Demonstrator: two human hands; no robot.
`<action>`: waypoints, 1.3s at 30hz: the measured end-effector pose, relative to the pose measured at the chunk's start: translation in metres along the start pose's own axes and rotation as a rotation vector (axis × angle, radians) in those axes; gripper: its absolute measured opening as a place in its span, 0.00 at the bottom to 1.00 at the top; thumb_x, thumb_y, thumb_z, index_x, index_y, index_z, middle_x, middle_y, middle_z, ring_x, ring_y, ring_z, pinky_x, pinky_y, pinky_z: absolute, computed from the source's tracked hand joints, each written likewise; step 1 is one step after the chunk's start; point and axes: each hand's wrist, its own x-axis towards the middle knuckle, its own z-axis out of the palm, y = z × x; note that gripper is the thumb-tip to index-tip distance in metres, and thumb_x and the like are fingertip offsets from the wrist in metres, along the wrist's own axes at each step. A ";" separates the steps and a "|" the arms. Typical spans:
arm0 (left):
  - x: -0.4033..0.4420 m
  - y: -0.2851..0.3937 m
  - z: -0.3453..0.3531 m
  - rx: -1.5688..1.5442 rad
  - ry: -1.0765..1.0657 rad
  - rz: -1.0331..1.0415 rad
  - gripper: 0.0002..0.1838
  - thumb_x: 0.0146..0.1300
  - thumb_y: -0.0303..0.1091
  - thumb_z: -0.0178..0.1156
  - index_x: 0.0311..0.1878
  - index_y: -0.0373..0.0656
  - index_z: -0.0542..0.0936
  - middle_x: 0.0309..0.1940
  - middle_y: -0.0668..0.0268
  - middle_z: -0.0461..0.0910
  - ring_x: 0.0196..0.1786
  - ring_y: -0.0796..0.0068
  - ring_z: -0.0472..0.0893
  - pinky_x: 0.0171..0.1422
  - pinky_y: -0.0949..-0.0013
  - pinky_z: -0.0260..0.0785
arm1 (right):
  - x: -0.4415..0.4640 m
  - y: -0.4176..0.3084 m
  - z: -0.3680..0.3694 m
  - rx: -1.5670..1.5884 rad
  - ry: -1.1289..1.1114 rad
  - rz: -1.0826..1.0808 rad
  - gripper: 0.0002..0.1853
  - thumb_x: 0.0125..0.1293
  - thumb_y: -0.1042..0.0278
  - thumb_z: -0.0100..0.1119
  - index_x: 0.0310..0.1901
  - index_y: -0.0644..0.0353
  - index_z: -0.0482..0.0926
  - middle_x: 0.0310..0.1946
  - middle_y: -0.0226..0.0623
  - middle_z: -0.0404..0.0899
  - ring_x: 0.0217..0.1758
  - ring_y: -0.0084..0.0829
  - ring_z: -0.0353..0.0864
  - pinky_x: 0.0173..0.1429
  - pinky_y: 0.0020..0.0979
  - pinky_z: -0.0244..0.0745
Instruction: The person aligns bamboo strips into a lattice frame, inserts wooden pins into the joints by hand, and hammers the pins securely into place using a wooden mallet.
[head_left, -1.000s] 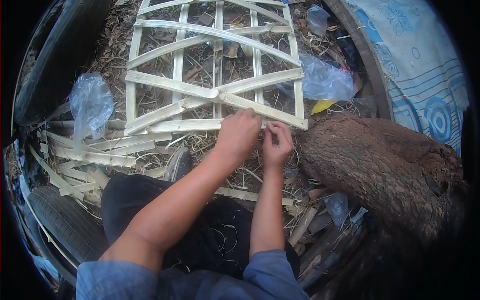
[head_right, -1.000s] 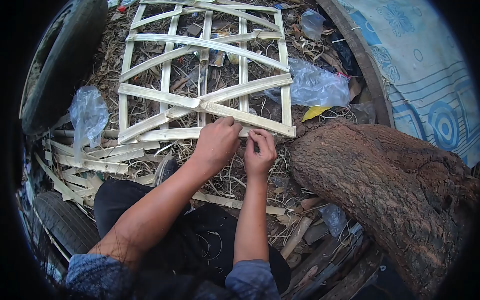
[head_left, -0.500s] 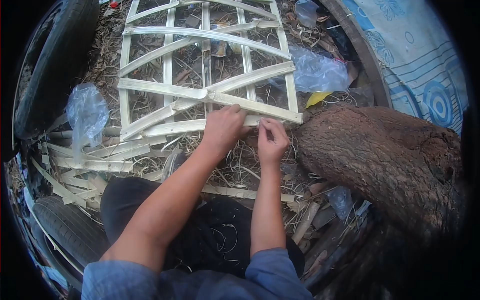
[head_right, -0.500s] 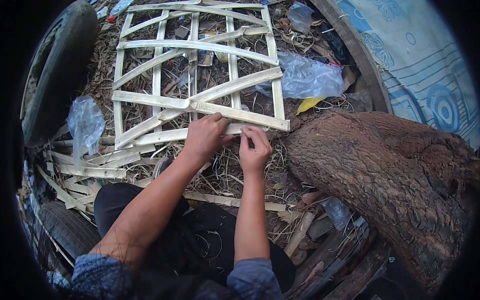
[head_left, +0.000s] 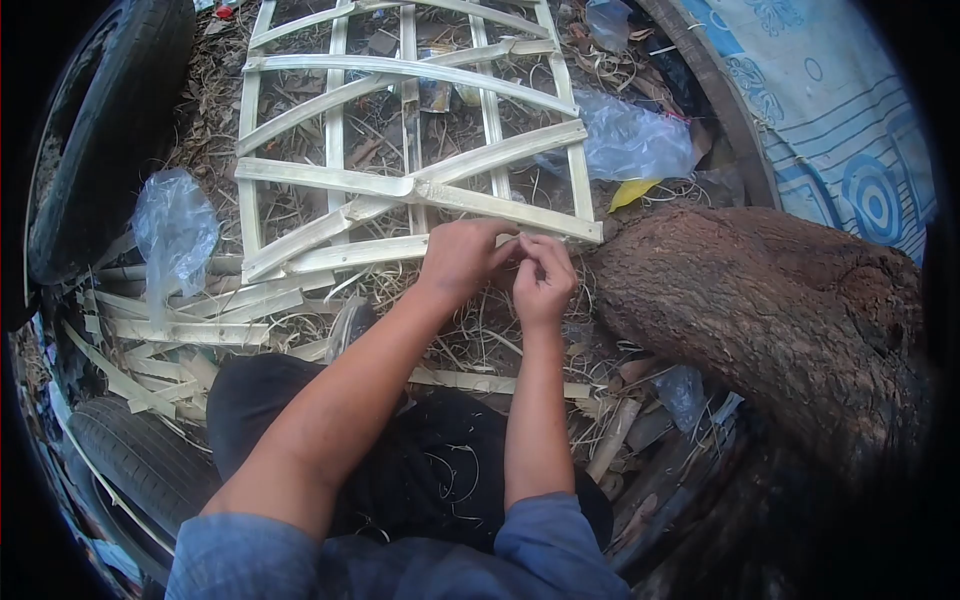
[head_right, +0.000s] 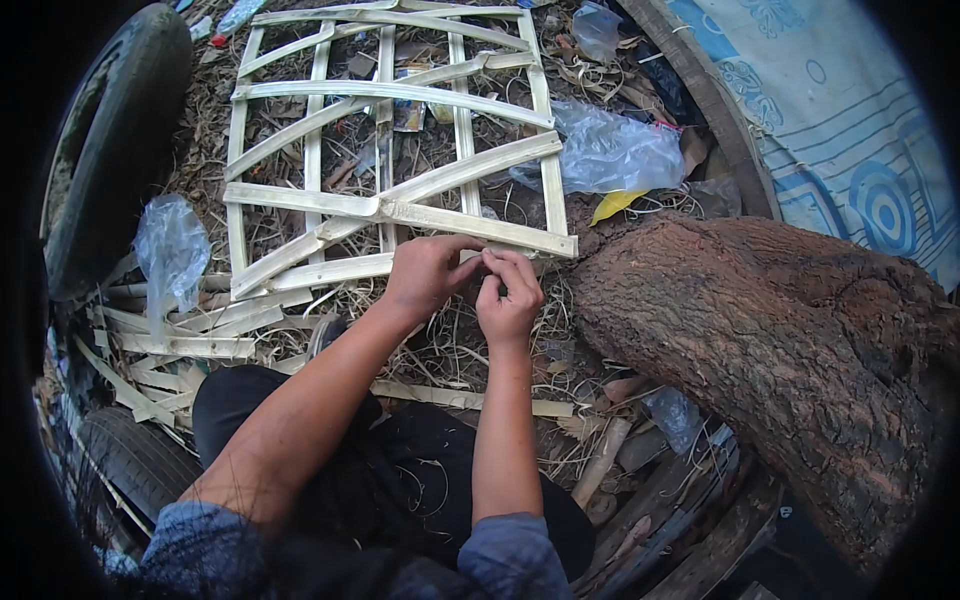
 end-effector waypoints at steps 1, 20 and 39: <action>0.001 0.000 0.000 0.002 0.001 0.008 0.11 0.57 0.41 0.65 0.41 0.49 0.85 0.29 0.59 0.84 0.35 0.57 0.84 0.38 0.58 0.75 | 0.000 0.000 0.000 0.000 0.007 -0.003 0.14 0.52 0.87 0.53 0.37 0.64 0.85 0.35 0.44 0.83 0.37 0.42 0.84 0.43 0.34 0.79; 0.003 -0.014 0.017 0.138 0.058 0.122 0.09 0.58 0.44 0.67 0.36 0.51 0.85 0.25 0.60 0.84 0.29 0.58 0.84 0.33 0.60 0.74 | -0.069 -0.109 -0.198 -0.174 -0.508 0.542 0.23 0.58 0.80 0.61 0.57 0.60 0.76 0.39 0.40 0.80 0.34 0.27 0.83 0.38 0.26 0.77; 0.001 -0.017 0.019 0.206 0.042 0.070 0.09 0.60 0.46 0.65 0.37 0.52 0.85 0.25 0.60 0.83 0.30 0.58 0.84 0.37 0.58 0.74 | -0.210 -0.141 -0.318 -0.108 0.225 0.965 0.19 0.62 0.81 0.60 0.55 0.65 0.75 0.39 0.35 0.79 0.39 0.22 0.79 0.44 0.23 0.75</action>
